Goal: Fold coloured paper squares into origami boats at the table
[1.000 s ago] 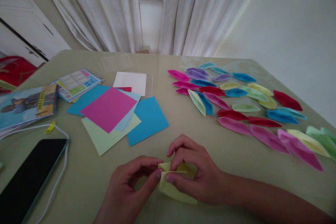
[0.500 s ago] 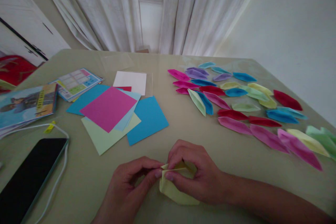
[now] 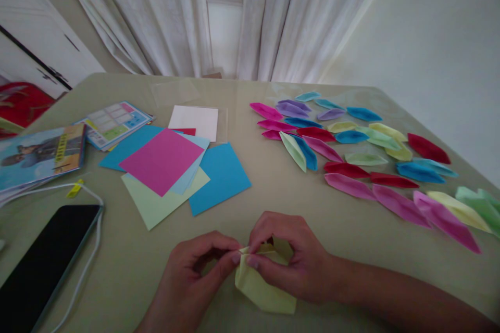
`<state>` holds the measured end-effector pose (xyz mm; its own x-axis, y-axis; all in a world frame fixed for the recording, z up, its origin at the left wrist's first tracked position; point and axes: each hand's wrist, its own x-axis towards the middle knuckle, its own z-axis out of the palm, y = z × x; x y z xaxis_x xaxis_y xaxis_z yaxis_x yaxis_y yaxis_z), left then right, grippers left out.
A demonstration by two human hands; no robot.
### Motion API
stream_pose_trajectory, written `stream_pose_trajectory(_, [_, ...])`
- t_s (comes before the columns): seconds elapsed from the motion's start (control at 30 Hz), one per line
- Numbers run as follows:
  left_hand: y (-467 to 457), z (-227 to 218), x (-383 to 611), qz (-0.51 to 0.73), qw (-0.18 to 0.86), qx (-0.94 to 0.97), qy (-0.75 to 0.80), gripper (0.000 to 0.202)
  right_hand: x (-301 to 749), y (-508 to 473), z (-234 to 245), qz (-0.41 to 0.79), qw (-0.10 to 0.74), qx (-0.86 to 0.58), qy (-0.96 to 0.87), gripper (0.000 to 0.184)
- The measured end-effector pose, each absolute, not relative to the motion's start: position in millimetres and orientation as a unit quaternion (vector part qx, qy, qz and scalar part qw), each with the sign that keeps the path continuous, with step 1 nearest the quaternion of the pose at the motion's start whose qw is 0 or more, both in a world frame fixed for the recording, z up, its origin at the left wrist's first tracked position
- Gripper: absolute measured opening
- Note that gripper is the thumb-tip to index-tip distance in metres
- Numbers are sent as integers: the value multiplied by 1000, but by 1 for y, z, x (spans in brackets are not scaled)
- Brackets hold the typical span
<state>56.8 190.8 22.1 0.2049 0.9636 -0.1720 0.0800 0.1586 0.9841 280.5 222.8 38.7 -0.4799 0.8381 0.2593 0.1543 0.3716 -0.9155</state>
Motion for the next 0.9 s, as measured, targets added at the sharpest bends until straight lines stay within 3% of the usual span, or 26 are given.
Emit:
stream_pose_trajectory(0.3, [191, 20, 58, 378, 606, 528, 460, 21, 280, 223, 38, 430, 379, -370, -731, 6])
stream_pose_trajectory(0.9, [190, 24, 58, 397, 503, 571, 513, 7, 281, 222, 37, 428, 365, -377, -736, 6])
